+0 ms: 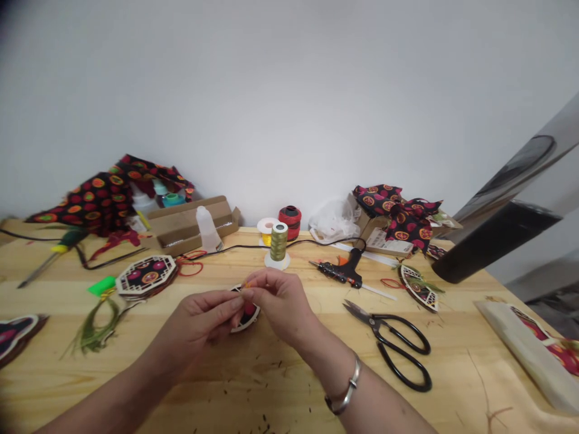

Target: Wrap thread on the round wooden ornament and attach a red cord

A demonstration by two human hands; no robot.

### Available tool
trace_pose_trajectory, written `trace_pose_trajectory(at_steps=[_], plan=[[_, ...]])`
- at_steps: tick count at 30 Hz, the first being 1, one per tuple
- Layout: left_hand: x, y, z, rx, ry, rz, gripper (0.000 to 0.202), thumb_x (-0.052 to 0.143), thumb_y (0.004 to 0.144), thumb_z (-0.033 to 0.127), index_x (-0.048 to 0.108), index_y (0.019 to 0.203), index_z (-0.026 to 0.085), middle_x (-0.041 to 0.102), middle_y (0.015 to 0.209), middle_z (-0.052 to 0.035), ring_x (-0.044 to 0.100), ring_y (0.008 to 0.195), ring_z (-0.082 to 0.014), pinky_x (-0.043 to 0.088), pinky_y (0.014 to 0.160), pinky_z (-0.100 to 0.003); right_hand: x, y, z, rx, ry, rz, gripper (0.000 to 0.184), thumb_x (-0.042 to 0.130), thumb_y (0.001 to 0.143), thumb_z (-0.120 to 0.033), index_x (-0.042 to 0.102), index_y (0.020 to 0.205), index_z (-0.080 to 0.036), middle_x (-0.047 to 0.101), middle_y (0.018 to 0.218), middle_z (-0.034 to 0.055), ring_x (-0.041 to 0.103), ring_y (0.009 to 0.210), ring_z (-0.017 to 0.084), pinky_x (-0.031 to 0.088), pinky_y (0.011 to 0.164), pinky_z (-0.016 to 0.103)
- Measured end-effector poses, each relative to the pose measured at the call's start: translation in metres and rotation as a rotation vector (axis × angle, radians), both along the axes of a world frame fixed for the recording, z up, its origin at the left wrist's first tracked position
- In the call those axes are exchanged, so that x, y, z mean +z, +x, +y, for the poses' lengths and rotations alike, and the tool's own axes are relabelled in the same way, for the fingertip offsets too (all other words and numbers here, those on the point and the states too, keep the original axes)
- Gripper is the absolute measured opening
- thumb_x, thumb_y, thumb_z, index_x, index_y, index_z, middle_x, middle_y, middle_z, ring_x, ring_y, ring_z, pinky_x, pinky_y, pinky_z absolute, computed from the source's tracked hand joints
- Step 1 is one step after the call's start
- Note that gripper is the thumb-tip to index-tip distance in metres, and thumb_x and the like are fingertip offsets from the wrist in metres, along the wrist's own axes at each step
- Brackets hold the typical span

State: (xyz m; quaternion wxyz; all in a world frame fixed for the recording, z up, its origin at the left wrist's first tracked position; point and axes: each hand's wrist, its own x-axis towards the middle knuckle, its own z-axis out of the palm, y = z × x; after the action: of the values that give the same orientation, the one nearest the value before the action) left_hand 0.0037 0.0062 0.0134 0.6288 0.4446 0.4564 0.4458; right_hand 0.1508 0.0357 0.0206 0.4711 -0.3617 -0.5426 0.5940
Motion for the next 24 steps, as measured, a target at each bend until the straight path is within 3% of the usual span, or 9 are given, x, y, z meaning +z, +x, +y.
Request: trace_pose_trajectory(at_steps=[6,10,15,20,24], plan=[[0.005,0.002,-0.001,0.014,0.019,0.091,0.025,0.066,0.075,0.038,0.07,0.063,0.016,0.051,0.053,0.0015,0.031,0.044,-0.0068,0.02,0.042,-0.022,-0.006,-0.004,-0.002,0.043,-0.07,0.061,0.024,0.069,0.069,-0.036,0.058,0.063,-0.016,0.054,0.06,-0.0016,0.049,0.056,0.011,0.043,0.055,0.023],[0.006,0.0,-0.003,0.032,0.128,0.161,0.025,0.065,0.076,0.034,0.068,0.058,0.017,0.052,0.053,0.0015,0.037,0.048,-0.0087,0.028,0.046,-0.022,-0.007,-0.007,-0.005,0.081,-0.092,0.106,0.026,0.069,0.07,-0.038,0.058,0.065,-0.015,0.053,0.059,-0.0018,0.049,0.055,0.011,0.044,0.057,0.024],[0.0,-0.005,-0.002,0.093,0.157,0.114,0.018,0.065,0.077,0.033,0.072,0.068,0.018,0.059,0.059,0.0002,0.047,0.056,-0.0113,0.036,0.054,-0.022,-0.002,-0.003,-0.006,0.249,-0.191,0.189,0.038,0.061,0.076,-0.052,0.061,0.09,-0.017,0.056,0.069,-0.0012,0.055,0.063,0.011,0.047,0.069,0.028],[-0.004,-0.009,0.002,0.152,0.117,0.063,0.018,0.067,0.076,0.033,0.071,0.067,0.017,0.061,0.06,0.0004,0.046,0.054,-0.0102,0.036,0.051,-0.021,0.006,0.006,-0.005,0.426,-0.066,-0.119,0.027,0.057,0.082,-0.041,0.064,0.092,-0.017,0.056,0.077,-0.0003,0.052,0.064,0.01,0.046,0.063,0.023],[-0.004,-0.011,0.002,0.173,0.101,0.063,0.02,0.067,0.077,0.033,0.071,0.067,0.016,0.064,0.062,-0.0001,0.043,0.052,-0.0088,0.035,0.049,-0.02,0.013,0.008,-0.008,0.299,0.062,-0.364,0.012,0.058,0.081,-0.024,0.068,0.086,-0.019,0.058,0.071,-0.0023,0.047,0.058,0.01,0.039,0.054,0.021]])
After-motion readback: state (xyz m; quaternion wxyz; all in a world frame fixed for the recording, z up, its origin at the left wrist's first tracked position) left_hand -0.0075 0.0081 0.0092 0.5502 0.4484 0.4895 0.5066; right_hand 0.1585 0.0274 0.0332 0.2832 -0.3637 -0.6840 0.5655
